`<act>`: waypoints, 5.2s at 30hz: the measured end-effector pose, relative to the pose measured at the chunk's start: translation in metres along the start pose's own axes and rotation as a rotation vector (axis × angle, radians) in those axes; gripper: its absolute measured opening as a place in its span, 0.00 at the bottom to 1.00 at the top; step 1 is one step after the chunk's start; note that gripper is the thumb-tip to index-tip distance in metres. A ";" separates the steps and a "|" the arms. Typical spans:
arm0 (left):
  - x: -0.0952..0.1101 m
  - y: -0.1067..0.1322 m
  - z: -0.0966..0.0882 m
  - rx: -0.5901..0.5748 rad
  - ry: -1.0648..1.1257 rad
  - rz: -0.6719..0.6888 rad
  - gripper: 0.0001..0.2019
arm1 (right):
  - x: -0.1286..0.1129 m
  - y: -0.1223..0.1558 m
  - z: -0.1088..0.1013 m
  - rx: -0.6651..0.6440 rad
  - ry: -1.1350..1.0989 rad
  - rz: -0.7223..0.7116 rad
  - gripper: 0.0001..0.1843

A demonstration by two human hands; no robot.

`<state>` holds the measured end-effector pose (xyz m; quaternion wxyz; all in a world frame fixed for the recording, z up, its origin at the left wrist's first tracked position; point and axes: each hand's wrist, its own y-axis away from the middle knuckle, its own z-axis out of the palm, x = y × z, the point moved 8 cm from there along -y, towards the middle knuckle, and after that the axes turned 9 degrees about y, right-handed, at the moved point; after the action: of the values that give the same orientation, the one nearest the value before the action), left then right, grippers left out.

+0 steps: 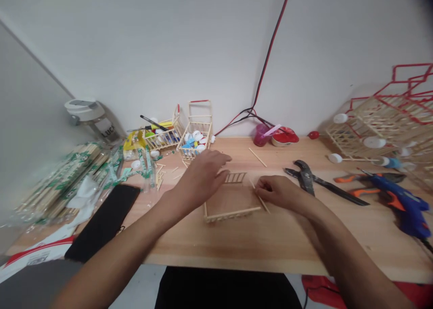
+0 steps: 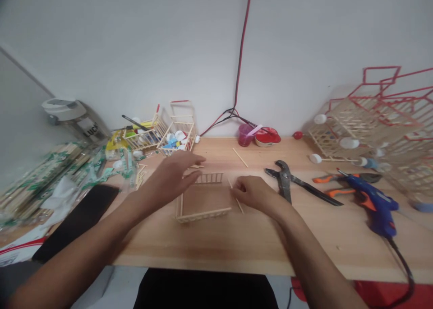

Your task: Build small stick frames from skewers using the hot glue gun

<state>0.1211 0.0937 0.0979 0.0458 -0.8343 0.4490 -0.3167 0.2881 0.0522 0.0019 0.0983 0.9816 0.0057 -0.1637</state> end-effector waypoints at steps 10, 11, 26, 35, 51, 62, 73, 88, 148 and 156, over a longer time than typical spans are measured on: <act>-0.012 -0.042 0.072 -0.555 -0.181 0.005 0.08 | -0.006 -0.001 0.008 -0.058 0.012 0.028 0.11; -0.013 -0.043 0.075 -0.582 -0.202 0.006 0.08 | -0.007 -0.001 0.008 -0.063 0.010 0.024 0.11; -0.020 -0.043 0.084 -0.612 -0.172 -0.030 0.10 | -0.013 -0.008 0.009 -0.075 0.056 0.053 0.10; -0.006 -0.037 0.055 -0.386 -0.092 -0.025 0.17 | -0.017 -0.012 0.008 -0.105 0.108 0.017 0.10; 0.054 0.036 0.056 -0.372 -0.025 0.071 0.08 | -0.014 -0.019 0.012 -0.095 0.144 -0.011 0.10; 0.061 0.033 0.057 -0.386 -0.103 0.054 0.09 | -0.018 -0.016 0.012 -0.079 0.159 0.023 0.10; 0.034 0.024 -0.030 0.123 0.133 -0.188 0.10 | -0.020 -0.010 0.013 -0.048 0.153 0.026 0.12; -0.091 0.063 0.006 0.234 0.730 -0.426 0.25 | -0.009 -0.002 0.015 -0.047 0.045 -0.014 0.15; -0.070 0.082 0.048 -0.065 1.071 -0.497 0.21 | 0.026 0.032 0.010 0.292 -0.089 0.143 0.17; -0.094 0.083 0.025 0.246 0.936 -0.540 0.12 | 0.029 0.063 0.000 0.402 -0.207 0.254 0.18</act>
<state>0.0384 0.1125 0.0029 -0.1444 -0.6786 0.1512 -0.7041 0.3186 -0.0100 0.0048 -0.0791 0.9522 -0.1606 -0.2474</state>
